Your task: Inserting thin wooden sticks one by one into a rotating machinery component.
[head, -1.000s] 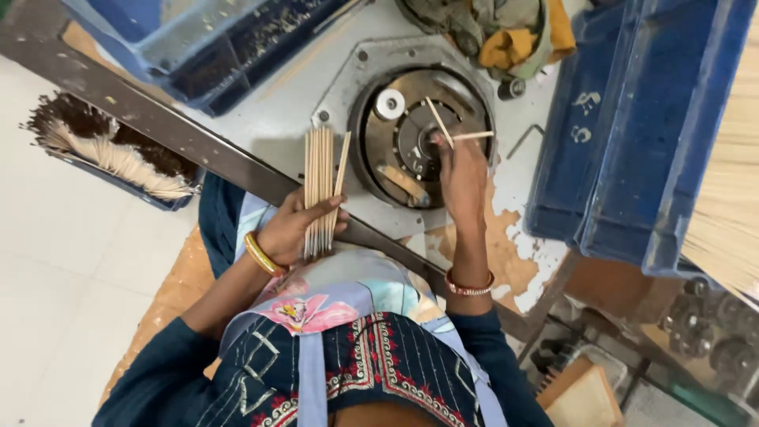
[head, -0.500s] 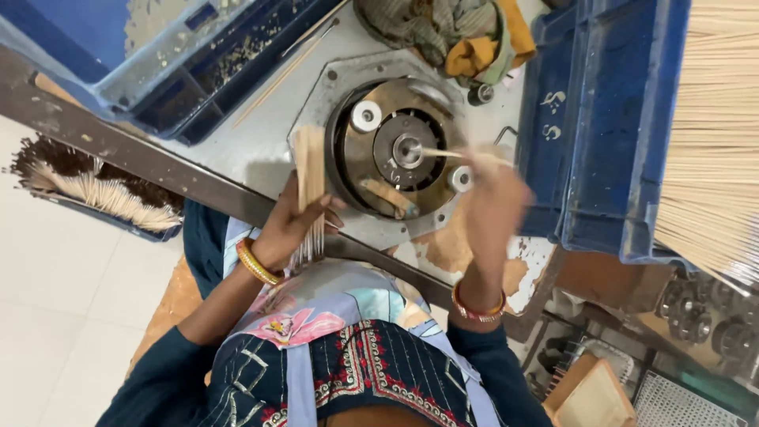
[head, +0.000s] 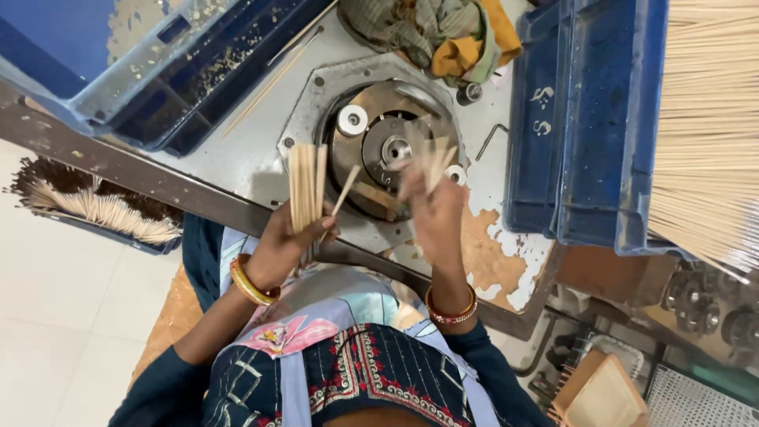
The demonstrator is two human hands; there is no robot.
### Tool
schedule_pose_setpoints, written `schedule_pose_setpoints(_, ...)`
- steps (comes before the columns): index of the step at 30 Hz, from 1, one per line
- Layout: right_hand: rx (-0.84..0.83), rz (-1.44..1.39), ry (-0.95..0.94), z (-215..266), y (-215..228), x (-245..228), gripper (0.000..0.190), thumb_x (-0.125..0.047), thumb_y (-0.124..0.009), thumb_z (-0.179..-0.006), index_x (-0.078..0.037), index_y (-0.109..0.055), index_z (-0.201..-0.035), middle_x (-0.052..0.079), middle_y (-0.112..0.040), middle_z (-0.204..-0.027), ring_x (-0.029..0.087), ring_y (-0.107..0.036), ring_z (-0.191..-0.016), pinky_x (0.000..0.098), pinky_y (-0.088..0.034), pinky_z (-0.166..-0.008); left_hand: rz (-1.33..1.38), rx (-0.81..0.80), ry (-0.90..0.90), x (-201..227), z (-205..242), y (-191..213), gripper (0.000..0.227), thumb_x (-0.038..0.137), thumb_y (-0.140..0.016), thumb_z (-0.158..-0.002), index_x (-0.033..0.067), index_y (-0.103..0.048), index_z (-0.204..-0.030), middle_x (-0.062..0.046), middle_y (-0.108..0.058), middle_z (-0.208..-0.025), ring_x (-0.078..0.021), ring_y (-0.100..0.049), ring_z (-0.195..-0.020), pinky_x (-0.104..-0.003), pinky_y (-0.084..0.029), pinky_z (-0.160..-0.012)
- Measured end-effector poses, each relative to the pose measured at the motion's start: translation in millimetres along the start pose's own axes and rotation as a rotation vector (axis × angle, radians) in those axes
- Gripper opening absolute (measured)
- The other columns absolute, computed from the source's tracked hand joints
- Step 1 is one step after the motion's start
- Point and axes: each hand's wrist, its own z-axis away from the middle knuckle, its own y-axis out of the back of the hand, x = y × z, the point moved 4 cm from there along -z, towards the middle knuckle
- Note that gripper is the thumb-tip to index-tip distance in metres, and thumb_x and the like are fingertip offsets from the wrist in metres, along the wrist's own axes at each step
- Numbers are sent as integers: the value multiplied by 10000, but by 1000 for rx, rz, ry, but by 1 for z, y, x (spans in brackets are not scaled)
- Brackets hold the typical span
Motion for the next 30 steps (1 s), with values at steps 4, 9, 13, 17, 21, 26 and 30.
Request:
schedule_pose_setpoints(4, -429, 388, -70, 3, -14, -42, 172, -165, -681, -981, -45, -749, -1085, 148, -734, -787, 244, -673, -626, 408, -518, -589, -522, -239, -237, 34, -7, -16, 239, 69, -602, -989, 21, -625, -1222, -103, -746, -1042, -171, -724, -966, -311, -587, -851)
schedule_pose_setpoints(9, 33, 229, 92, -16, 42, 19, 163, -7, -582, -1017, -33, -713, -1109, 218, -735, -965, 320, -718, -819, 419, -573, -723, 44, -35, 145, 3, -16, 0, 341, 126, -595, -975, 142, -484, -1298, -105, -713, -1032, -192, -736, -844, -328, -636, -741)
schedule_pose_setpoints(13, 4, 708, -54, -35, 21, -3, 310, -16, -689, -858, -36, -728, -1165, 260, -709, -891, 450, -683, -796, 504, -533, -700, 366, -25, 302, -18, -6, 7, 334, 102, -663, -940, 28, -584, -1256, -97, -695, -1058, -207, -727, -893, -341, -631, -768)
schedule_pose_setpoints(17, 93, 510, 232, -31, 2, 43, 429, 67, -586, -856, 71, -610, -1284, 237, -716, -1071, 450, -682, -935, 481, -549, -794, 329, 28, 373, -35, 3, 18, 363, 107, -687, -939, 22, -621, -1286, -69, -656, -969, -200, -713, -850, -325, -603, -719)
schedule_pose_setpoints(21, 69, 372, -68, -24, 7, -3, 248, -62, -610, -1001, -54, -693, -1235, 196, -762, -1091, 437, -681, -918, 495, -521, -799, 203, 80, 223, -26, 3, 10, 329, 84, -716, -915, -9, -572, -1196, -81, -670, -965, -204, -716, -856, -354, -635, -753)
schedule_pose_setpoints(26, 59, 313, 394, 11, 3, -33, 287, -78, -674, -949, -19, -666, -1230, 207, -700, -1216, 360, -691, -1074, 462, -550, -938, -219, -39, -43, 13, -1, -9, 252, 108, -699, -1009, -35, -629, -1204, -126, -707, -972, -198, -711, -882, -346, -608, -789)
schedule_pose_setpoints(30, -243, 54, 138, 13, 24, -20, 264, -1, -571, -911, -53, -720, -1123, 157, -744, -1030, 303, -731, -917, 402, -588, -810, -181, -170, 128, 13, -10, -11, 389, 117, -632, -960, 75, -507, -1327, -101, -705, -1033, -181, -716, -881, -360, -611, -769)
